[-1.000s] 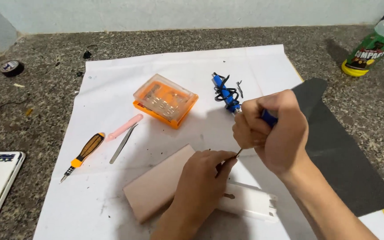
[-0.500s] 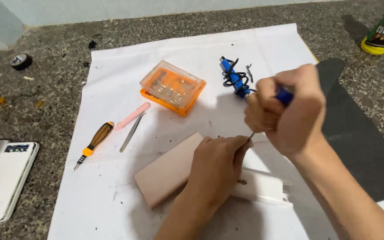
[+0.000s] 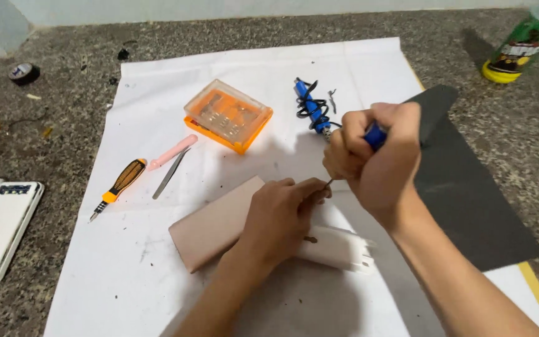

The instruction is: Sanding the surfaces of a device casing to smooth it and using a screwdriver to adjust the parts.

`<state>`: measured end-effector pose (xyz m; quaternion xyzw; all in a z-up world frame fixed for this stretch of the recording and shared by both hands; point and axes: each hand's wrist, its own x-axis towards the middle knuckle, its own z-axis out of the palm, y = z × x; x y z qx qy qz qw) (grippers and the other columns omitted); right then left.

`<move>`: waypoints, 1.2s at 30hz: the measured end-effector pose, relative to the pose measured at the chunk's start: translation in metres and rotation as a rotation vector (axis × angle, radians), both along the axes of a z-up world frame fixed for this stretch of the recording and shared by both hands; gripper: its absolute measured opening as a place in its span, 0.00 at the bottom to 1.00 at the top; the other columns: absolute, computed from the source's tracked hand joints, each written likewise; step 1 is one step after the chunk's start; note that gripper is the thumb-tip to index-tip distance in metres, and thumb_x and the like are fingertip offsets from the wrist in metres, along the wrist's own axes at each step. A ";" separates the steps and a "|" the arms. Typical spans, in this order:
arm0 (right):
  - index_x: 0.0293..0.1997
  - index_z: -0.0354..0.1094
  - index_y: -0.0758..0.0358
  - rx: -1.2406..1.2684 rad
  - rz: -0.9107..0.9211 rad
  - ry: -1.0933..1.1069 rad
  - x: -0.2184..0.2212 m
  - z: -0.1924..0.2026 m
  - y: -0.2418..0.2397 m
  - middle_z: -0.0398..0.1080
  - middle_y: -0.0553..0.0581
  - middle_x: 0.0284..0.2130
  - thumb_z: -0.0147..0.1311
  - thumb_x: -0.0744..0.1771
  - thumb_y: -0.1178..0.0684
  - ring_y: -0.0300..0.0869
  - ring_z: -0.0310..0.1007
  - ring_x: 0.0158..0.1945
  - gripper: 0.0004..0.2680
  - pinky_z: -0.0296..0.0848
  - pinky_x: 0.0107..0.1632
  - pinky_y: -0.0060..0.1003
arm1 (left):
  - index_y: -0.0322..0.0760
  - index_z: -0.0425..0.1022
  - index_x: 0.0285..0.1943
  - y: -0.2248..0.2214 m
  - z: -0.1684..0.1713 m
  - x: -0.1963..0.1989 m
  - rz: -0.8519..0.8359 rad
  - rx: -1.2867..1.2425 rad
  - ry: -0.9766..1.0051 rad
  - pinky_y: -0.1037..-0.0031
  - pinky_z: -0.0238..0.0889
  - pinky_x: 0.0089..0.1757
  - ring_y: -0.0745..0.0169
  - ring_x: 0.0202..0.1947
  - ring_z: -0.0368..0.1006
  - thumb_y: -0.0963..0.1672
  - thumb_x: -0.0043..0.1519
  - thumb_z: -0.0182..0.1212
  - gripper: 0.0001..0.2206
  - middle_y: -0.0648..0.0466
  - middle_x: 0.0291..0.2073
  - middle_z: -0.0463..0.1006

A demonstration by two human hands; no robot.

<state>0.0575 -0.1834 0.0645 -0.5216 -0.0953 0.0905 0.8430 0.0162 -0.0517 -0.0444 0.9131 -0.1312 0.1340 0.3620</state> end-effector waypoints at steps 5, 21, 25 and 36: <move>0.11 0.41 0.55 0.048 -0.060 -0.063 0.002 -0.021 -0.002 0.35 0.50 0.09 0.36 0.60 0.44 0.38 0.27 0.18 0.14 0.32 0.23 0.39 | 0.57 0.85 0.46 -0.002 0.010 -0.003 0.042 -0.029 0.137 0.64 0.64 0.34 0.50 0.25 0.72 0.46 0.65 0.55 0.10 0.54 0.24 0.77; 0.13 0.42 0.51 -0.025 -0.117 -0.236 -0.012 -0.035 -0.006 0.40 0.51 0.07 0.32 0.65 0.40 0.39 0.36 0.12 0.17 0.38 0.16 0.32 | 0.43 0.86 0.49 -0.003 0.018 -0.007 0.053 -0.252 0.185 0.68 0.74 0.39 0.52 0.28 0.78 0.44 0.64 0.63 0.09 0.45 0.23 0.81; 0.14 0.43 0.53 -0.003 -0.013 -0.224 0.005 -0.034 0.000 0.38 0.51 0.09 0.36 0.64 0.39 0.39 0.35 0.13 0.17 0.37 0.17 0.34 | 0.45 0.86 0.51 0.003 0.044 -0.024 0.148 -0.520 0.249 0.67 0.75 0.37 0.59 0.29 0.79 0.45 0.62 0.65 0.10 0.48 0.26 0.85; 0.13 0.42 0.50 -0.062 -0.076 -0.082 0.020 0.022 -0.005 0.36 0.46 0.12 0.37 0.61 0.44 0.37 0.28 0.18 0.13 0.32 0.21 0.39 | 0.37 0.82 0.48 0.019 0.059 -0.005 0.317 -0.961 0.512 0.77 0.62 0.29 0.66 0.28 0.69 0.42 0.66 0.55 0.10 0.47 0.28 0.85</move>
